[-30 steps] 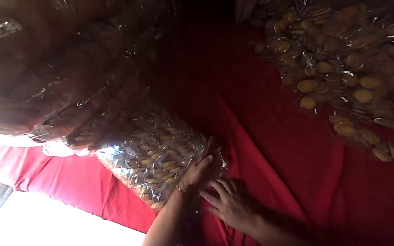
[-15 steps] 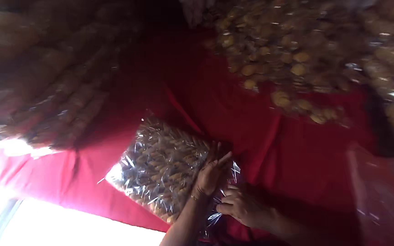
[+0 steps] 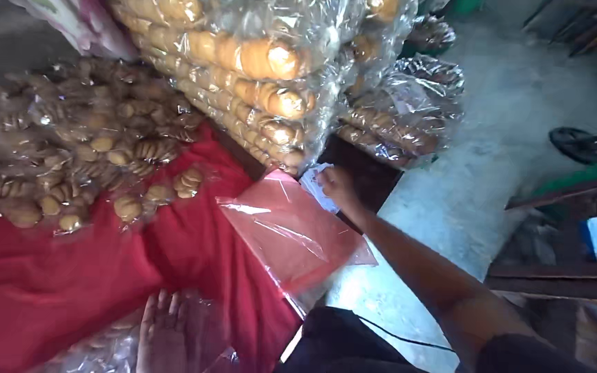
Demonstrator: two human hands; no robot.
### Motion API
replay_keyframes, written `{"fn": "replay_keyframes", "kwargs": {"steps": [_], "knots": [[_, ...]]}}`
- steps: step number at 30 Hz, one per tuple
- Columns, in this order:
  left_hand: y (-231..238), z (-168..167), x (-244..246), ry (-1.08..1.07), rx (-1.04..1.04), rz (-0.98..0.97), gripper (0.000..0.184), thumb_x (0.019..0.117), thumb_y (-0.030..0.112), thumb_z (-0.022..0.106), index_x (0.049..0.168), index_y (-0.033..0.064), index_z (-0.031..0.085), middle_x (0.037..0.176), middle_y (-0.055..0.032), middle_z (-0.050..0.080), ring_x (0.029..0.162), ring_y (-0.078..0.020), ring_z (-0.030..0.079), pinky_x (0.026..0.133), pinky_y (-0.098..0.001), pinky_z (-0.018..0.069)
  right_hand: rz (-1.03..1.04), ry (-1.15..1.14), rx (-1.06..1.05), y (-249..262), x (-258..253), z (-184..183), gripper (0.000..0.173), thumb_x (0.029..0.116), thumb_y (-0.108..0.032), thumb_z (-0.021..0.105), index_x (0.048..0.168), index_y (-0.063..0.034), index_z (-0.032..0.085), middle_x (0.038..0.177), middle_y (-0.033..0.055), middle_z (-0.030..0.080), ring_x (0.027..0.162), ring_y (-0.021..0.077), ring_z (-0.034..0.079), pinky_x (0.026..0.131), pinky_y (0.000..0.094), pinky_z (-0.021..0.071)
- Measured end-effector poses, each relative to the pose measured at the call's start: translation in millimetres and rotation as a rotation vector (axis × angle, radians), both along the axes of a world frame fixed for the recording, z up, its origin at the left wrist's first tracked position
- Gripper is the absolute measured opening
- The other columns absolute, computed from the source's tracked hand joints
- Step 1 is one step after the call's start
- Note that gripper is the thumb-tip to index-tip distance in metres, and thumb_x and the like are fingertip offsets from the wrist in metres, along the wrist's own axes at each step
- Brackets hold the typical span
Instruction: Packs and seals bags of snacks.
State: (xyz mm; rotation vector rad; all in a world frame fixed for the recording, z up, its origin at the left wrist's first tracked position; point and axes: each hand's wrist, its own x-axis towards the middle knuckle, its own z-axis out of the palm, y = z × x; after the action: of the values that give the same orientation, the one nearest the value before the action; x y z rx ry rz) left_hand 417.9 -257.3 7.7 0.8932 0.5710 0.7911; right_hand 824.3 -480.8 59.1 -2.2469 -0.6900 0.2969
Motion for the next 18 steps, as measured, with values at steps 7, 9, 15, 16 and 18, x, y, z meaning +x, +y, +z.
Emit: {"fn": "replay_keyframes", "kwargs": {"steps": [7, 9, 15, 16, 18], "knots": [[-69, 97, -18, 0.722, 0.742, -0.035, 0.023, 0.1011, 0.004, 0.044, 0.112, -0.007, 0.061, 0.093, 0.0045, 0.067, 0.075, 0.0064, 0.06, 0.069, -0.0132, 0.0528, -0.176, 0.13, -0.109, -9, 88, -43, 0.04, 0.0976, -0.026, 0.069, 0.109, 0.0127, 0.066, 0.111, 0.0345, 0.064, 0.109, 0.0494, 0.061, 0.096, 0.0672, 0.0444], [-84, 105, -26, 1.075, 0.869, -0.059, 0.031, 0.1009, 0.013, 0.054, 0.118, -0.0115, 0.063, 0.101, -0.0142, 0.069, 0.086, -0.0085, 0.066, 0.08, -0.0271, 0.0555, -0.194, 0.034, -0.01, -11, 81, -46, 0.037, 0.1017, -0.023, 0.062, 0.107, 0.0135, 0.066, 0.111, 0.0339, 0.065, 0.11, 0.0473, 0.062, 0.098, 0.0643, 0.0438], [-99, 49, -12, 1.666, 0.724, -0.185, 0.062, 0.0952, 0.033, 0.07, 0.145, 0.0002, 0.051, 0.14, -0.029, 0.055, 0.13, -0.0443, 0.055, 0.108, -0.0594, 0.0437, -0.121, -0.456, -0.009, -36, 71, -72, 0.033, 0.1058, -0.019, 0.049, 0.128, -0.0017, 0.068, 0.139, 0.0306, 0.054, 0.131, 0.0478, 0.05, 0.11, 0.0603, 0.0403], [-98, 43, -12, 1.666, 0.72, -0.145, 0.048, 0.0992, 0.028, 0.064, 0.138, 0.0, 0.058, 0.132, -0.0252, 0.063, 0.123, -0.04, 0.061, 0.106, -0.0564, 0.0469, -0.141, -0.443, 0.021, -40, 68, -67, 0.036, 0.1068, -0.02, 0.047, 0.131, -0.0012, 0.065, 0.138, 0.0313, 0.054, 0.13, 0.0468, 0.052, 0.109, 0.0604, 0.0414], [-91, 46, -18, 1.567, 0.646, -0.069, 0.036, 0.1032, 0.021, 0.056, 0.131, -0.0002, 0.065, 0.121, -0.0208, 0.07, 0.115, -0.034, 0.067, 0.103, -0.0516, 0.0498, -0.194, -0.187, 0.331, -34, 51, -48, 0.041, 0.1091, -0.025, 0.044, 0.133, 0.0049, 0.059, 0.133, 0.0205, 0.062, 0.124, 0.0249, 0.06, 0.108, 0.0402, 0.0463]]}}
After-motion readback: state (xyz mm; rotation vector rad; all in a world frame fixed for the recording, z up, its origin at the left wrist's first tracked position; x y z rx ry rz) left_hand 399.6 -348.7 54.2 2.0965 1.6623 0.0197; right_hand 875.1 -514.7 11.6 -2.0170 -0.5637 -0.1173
